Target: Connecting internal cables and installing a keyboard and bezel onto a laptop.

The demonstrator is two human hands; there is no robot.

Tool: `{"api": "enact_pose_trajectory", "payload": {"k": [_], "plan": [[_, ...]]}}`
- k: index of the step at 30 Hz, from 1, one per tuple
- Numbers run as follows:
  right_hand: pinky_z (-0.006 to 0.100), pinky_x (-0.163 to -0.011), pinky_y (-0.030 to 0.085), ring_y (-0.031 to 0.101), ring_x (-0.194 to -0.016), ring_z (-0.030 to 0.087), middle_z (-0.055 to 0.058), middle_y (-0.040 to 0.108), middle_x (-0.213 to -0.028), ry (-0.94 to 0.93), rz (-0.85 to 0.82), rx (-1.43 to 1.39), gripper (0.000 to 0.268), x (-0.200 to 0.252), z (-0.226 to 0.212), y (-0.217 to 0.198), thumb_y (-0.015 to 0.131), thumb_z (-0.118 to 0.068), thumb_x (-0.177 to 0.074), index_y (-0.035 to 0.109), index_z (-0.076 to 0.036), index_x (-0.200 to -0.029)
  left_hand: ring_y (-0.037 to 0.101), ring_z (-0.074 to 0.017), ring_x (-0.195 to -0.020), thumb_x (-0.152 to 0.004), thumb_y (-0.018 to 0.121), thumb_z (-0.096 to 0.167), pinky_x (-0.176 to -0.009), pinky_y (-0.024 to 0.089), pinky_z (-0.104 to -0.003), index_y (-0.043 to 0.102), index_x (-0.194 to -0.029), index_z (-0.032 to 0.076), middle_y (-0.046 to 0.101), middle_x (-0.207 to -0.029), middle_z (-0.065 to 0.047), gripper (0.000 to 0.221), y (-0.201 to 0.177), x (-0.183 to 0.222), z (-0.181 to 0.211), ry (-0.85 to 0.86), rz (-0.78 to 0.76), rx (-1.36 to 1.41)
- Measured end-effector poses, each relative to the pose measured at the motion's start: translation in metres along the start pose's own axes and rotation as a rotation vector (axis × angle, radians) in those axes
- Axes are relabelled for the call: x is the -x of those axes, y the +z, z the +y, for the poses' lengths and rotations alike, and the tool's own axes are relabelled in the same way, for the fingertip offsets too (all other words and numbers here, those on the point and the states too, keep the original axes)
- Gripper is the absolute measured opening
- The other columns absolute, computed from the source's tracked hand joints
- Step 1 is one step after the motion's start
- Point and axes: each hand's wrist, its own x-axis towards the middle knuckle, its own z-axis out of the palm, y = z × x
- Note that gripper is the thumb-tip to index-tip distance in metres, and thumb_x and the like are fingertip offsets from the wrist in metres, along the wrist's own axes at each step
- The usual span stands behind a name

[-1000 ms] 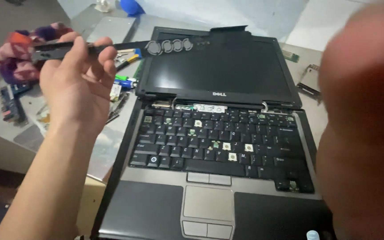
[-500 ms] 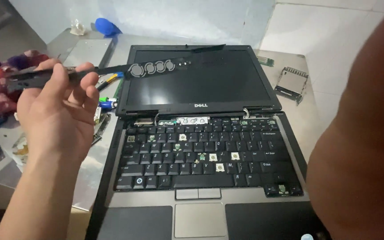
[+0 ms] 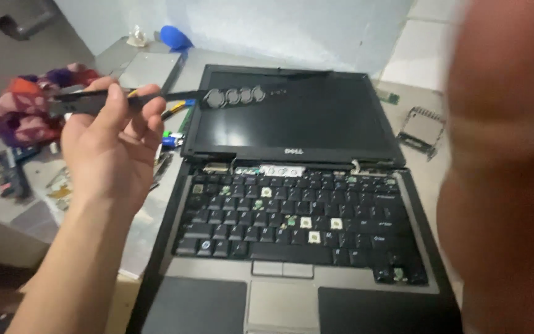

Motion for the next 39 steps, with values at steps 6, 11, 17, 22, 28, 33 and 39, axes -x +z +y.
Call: {"api": "enact_pose_trajectory", "payload": {"k": [6, 11, 17, 22, 28, 33, 39], "plan": [[0.091, -0.106, 0.053, 0.025, -0.176, 0.050, 0.022, 0.015, -0.196, 0.020, 0.039, -0.170, 0.097, -0.044, 0.086, 0.033, 0.086, -0.011, -0.102, 0.029, -0.014, -0.181, 0.085, -0.0287, -0.096, -0.100, 0.081, 0.009, -0.084, 0.074, -0.029, 0.057, -0.128, 0.011, 0.076, -0.128, -0.032, 0.037, -0.005, 0.002, 0.003, 0.142, -0.123, 0.129], [0.051, -0.125, 0.060, 0.055, -0.157, 0.042, 0.026, 0.048, -0.172, -0.164, 0.231, 1.589, 0.093, -0.074, 0.139, 0.039, 0.093, -0.006, -0.098, 0.037, -0.005, -0.172, 0.083, -0.0299, -0.106, -0.117, 0.064, -0.003, -0.098, 0.075, -0.035, 0.048, -0.133, 0.008, 0.072, -0.131, -0.026, 0.025, 0.025, 0.040, 0.016, 0.527, -0.443, -0.194], [0.046, -0.117, 0.055, 0.056, -0.140, 0.031, 0.014, 0.050, -0.167, 0.131, 0.526, 1.541, 0.082, -0.075, 0.151, -0.003, 0.089, -0.016, -0.091, 0.052, -0.018, -0.165, 0.089, -0.0184, -0.097, -0.111, 0.063, 0.008, -0.083, 0.072, -0.024, 0.064, -0.127, 0.003, 0.078, -0.117, -0.011, 0.017, 0.049, 0.084, 0.023, 0.957, -0.623, -0.671], [0.032, -0.116, 0.063, 0.071, -0.130, 0.021, 0.022, 0.070, -0.143, 0.036, 0.596, 1.281, 0.066, -0.064, 0.156, -0.034, 0.077, 0.012, -0.093, 0.062, -0.006, -0.155, 0.091, -0.0200, -0.101, -0.112, 0.064, 0.020, -0.083, 0.071, -0.023, 0.061, -0.124, 0.004, 0.080, -0.120, -0.012, 0.020, 0.039, 0.082, 0.016, 0.650, -0.588, -0.538], [0.028, -0.114, 0.059, 0.073, -0.127, 0.017, 0.014, 0.076, -0.140, 0.097, 0.627, 1.509, 0.067, -0.066, 0.157, -0.008, 0.091, 0.003, -0.084, 0.070, -0.009, -0.147, 0.086, -0.0302, -0.098, -0.107, 0.070, 0.005, -0.090, 0.075, -0.040, 0.051, -0.131, 0.011, 0.082, -0.123, -0.027, 0.031, 0.002, 0.041, 0.004, 0.316, -0.369, -0.148], [0.038, -0.111, 0.067, 0.081, -0.121, 0.029, 0.016, 0.078, -0.142, 0.357, 0.606, 1.398, 0.068, -0.075, 0.144, 0.020, 0.094, -0.005, -0.071, 0.076, -0.013, -0.136, 0.082, -0.0206, -0.084, -0.103, 0.073, 0.018, -0.069, 0.058, -0.028, 0.044, -0.148, 0.011, 0.087, -0.114, -0.019, 0.054, -0.019, 0.019, 0.001, 0.184, -0.043, -0.178], [0.025, -0.058, 0.062, 0.068, -0.055, 0.022, 0.023, 0.077, -0.088, 0.209, 0.370, 1.191, 0.040, -0.048, 0.106, 0.000, 0.081, 0.011, -0.086, 0.079, 0.008, -0.126, 0.082, -0.0255, -0.084, -0.099, 0.079, 0.017, -0.085, 0.063, -0.042, 0.053, -0.142, 0.016, 0.083, -0.093, -0.014, 0.050, -0.038, 0.009, -0.009, -0.021, 0.006, -0.106]]}}
